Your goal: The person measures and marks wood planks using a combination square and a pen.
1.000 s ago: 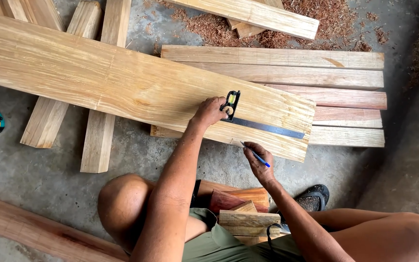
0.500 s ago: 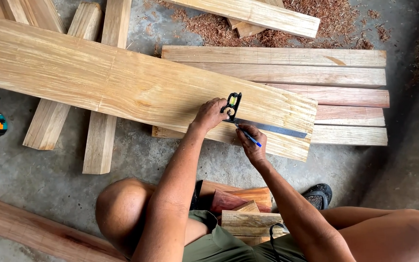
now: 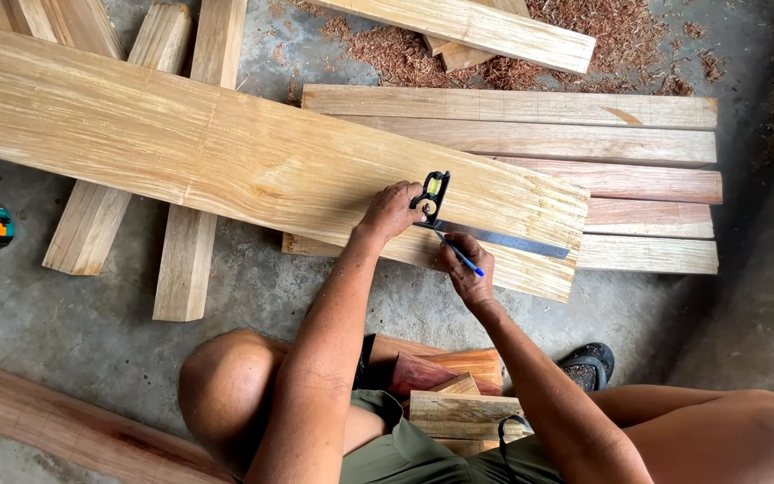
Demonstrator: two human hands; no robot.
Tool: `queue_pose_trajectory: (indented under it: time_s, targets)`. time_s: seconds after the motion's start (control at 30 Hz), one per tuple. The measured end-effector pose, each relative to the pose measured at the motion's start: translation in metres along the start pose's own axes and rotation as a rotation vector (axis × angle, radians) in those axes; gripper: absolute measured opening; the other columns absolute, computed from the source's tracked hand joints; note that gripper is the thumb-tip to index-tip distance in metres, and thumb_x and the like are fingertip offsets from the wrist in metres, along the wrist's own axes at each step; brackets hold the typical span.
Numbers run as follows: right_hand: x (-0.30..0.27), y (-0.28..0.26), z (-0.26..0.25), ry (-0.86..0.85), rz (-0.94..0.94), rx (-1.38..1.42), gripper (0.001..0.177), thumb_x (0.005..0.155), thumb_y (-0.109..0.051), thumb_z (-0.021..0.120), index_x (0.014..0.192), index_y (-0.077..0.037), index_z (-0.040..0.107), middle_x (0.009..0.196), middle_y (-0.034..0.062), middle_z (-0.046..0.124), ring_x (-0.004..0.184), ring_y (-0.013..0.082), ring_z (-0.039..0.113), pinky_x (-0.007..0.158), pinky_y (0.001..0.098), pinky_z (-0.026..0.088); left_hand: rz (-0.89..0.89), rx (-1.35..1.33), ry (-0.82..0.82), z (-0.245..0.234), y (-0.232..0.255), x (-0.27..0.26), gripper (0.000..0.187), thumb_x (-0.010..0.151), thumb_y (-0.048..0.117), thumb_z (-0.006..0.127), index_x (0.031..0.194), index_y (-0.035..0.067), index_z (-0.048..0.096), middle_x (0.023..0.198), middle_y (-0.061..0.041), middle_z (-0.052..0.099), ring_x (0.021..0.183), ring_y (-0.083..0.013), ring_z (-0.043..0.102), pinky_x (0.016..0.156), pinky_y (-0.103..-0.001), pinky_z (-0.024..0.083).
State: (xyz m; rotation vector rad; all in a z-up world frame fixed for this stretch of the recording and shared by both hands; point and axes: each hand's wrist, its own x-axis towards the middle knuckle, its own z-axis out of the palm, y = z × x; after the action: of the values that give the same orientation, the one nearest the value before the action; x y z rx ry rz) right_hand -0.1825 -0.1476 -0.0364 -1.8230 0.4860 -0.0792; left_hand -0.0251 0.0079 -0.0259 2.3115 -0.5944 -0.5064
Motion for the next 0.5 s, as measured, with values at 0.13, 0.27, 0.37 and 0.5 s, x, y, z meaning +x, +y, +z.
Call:
queue_pose_trajectory:
  time_s: [0.13, 0.27, 0.37, 0.5]
  targets:
    - [0.0012, -0.0001, -0.0018, -0.023, -0.034, -0.013, 0.022, 0.096, -0.019, 0.071, 0.112, -0.003, 0.071, 0.093, 0.0058, 0.077, 0.081, 0.0085, 0.068, 0.074, 0.0255, 0.057, 0.007, -0.006, 0.002, 0.0023, -0.0022, 0.0011, 0.035, 0.078, 0.018, 0.082, 0.104, 0.007, 0.063, 0.103, -0.011, 0.065, 0.105, -0.0331, 0.065, 0.092, -0.048, 0.051]
    - [0.0010, 0.0039, -0.0017, -0.014, -0.034, -0.050, 0.021, 0.096, -0.019, 0.071, 0.111, -0.004, 0.072, 0.092, 0.0056, 0.077, 0.081, 0.0089, 0.068, 0.074, 0.0255, 0.057, 0.031, 0.005, 0.013, 0.0022, -0.0026, -0.0012, 0.035, 0.078, 0.018, 0.082, 0.105, 0.007, 0.063, 0.105, -0.011, 0.065, 0.106, -0.0333, 0.065, 0.092, -0.048, 0.051]
    - [0.0013, 0.0074, -0.0014, -0.017, -0.038, -0.044, 0.021, 0.096, -0.018, 0.070, 0.111, -0.004, 0.072, 0.092, 0.0054, 0.077, 0.081, 0.0091, 0.068, 0.074, 0.0254, 0.057, 0.030, 0.004, 0.016, 0.0011, -0.0016, -0.0030, 0.035, 0.079, 0.019, 0.081, 0.106, 0.007, 0.063, 0.106, -0.011, 0.065, 0.105, -0.0331, 0.065, 0.092, -0.048, 0.051]
    - [0.0001, 0.0046, -0.0011, -0.026, -0.042, -0.018, 0.021, 0.096, -0.016, 0.069, 0.112, -0.004, 0.071, 0.090, 0.0050, 0.076, 0.080, 0.0095, 0.068, 0.074, 0.0256, 0.057, 0.030, 0.006, 0.018, -0.0026, 0.0014, -0.0063, 0.034, 0.080, 0.019, 0.081, 0.106, 0.007, 0.063, 0.105, -0.010, 0.065, 0.103, -0.0319, 0.065, 0.091, -0.047, 0.052]
